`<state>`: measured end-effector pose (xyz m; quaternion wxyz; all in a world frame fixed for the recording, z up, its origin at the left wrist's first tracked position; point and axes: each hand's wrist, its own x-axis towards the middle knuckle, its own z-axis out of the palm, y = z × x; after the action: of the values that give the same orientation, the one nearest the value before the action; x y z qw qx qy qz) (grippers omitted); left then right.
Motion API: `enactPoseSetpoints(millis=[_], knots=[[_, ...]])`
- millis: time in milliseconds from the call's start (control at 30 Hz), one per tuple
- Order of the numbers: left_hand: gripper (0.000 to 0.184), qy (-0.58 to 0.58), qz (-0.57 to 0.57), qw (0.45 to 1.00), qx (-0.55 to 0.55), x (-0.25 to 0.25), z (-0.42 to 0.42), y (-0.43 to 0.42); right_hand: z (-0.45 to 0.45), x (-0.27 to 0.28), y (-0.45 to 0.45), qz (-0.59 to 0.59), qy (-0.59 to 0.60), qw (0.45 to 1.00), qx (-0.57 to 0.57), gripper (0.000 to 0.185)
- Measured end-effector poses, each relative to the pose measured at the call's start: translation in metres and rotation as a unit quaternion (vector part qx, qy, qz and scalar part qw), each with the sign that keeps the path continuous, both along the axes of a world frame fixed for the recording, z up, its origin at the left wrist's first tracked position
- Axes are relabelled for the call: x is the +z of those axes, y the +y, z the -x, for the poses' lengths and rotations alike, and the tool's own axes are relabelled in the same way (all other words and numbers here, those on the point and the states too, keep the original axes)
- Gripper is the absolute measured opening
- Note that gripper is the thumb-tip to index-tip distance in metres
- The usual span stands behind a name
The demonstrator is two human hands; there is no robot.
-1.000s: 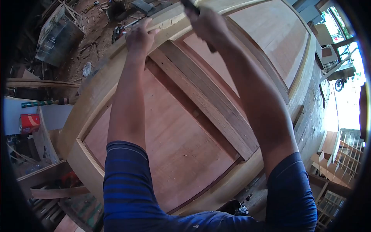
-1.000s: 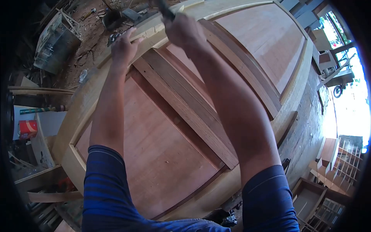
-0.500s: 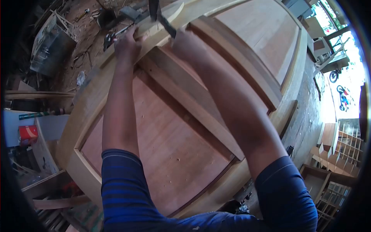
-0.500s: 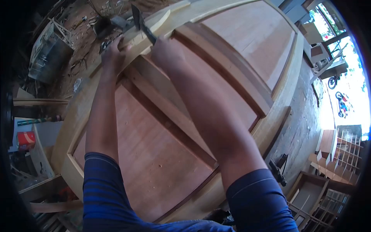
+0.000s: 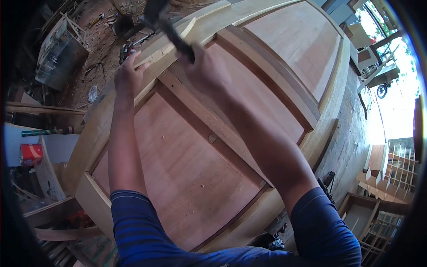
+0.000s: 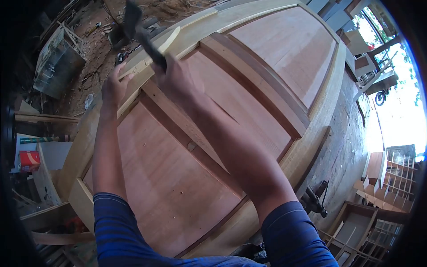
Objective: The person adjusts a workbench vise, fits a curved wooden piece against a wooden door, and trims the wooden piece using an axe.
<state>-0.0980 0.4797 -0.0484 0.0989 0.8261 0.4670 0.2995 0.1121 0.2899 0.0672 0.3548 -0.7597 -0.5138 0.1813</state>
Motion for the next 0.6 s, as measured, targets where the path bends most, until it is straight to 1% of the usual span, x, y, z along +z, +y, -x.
enactPoseSetpoints(millis=[67, 100, 133, 167, 200, 233, 267, 300, 333, 367, 400, 467, 533, 600], knots=[[0.057, -0.002, 0.014, 1.000, 0.011, 0.007, -0.004, -0.008, 0.000, 0.036, 0.012, -0.102, -0.055, 0.993, -0.014, 0.044], [0.056, 0.007, 0.030, 0.999, 0.027, 0.009, -0.006, -0.009, -0.005, 0.049, 0.023, -0.202, -0.092, 0.975, -0.002, 0.044], [0.056, 0.012, 0.035, 0.999, 0.026, 0.011, -0.005, -0.008, -0.009, 0.063, 0.031, -0.302, -0.125, 0.945, 0.012, 0.045], [0.056, 0.017, 0.041, 0.999, 0.024, 0.013, -0.006, -0.008, -0.003, 0.090, 0.021, -0.307, -0.050, 0.950, -0.001, 0.041], [0.056, 0.020, 0.046, 0.998, 0.022, 0.011, -0.005, -0.007, -0.004, 0.098, 0.016, -0.349, -0.044, 0.936, -0.010, 0.041], [0.055, 0.020, 0.032, 0.999, 0.027, 0.007, -0.004, -0.006, -0.006, 0.084, 0.020, -0.381, -0.076, 0.921, -0.019, 0.041], [0.056, 0.021, 0.041, 0.998, 0.034, 0.006, -0.001, -0.006, -0.009, 0.055, 0.029, -0.350, -0.115, 0.929, -0.026, 0.042], [0.056, 0.024, 0.050, 0.998, 0.033, 0.007, -0.002, -0.007, -0.013, 0.017, 0.033, -0.222, -0.150, 0.963, -0.029, 0.042], [0.057, 0.025, 0.055, 0.998, 0.030, 0.011, -0.005, -0.005, -0.016, -0.021, 0.032, -0.026, -0.170, 0.985, -0.013, 0.042], [0.056, 0.009, 0.048, 0.998, 0.029, -0.001, -0.005, 0.005, -0.014, -0.042, 0.032, 0.084, -0.165, 0.983, 0.013, 0.042], [0.056, 0.012, 0.037, 0.999, 0.019, 0.011, -0.011, 0.010, -0.008, -0.036, 0.031, 0.109, -0.149, 0.983, 0.019, 0.042], [0.055, 0.012, 0.044, 0.999, 0.029, 0.014, -0.007, -0.008, 0.002, -0.026, 0.031, 0.137, -0.112, 0.983, 0.045, 0.046], [0.056, 0.008, 0.043, 0.999, 0.020, 0.013, -0.011, -0.007, 0.003, -0.020, 0.029, 0.149, -0.076, 0.985, 0.032, 0.048], [0.057, 0.013, 0.059, 0.998, 0.036, 0.015, 0.000, -0.008, 0.007, -0.021, 0.026, 0.160, -0.060, 0.985, 0.028, 0.049]])
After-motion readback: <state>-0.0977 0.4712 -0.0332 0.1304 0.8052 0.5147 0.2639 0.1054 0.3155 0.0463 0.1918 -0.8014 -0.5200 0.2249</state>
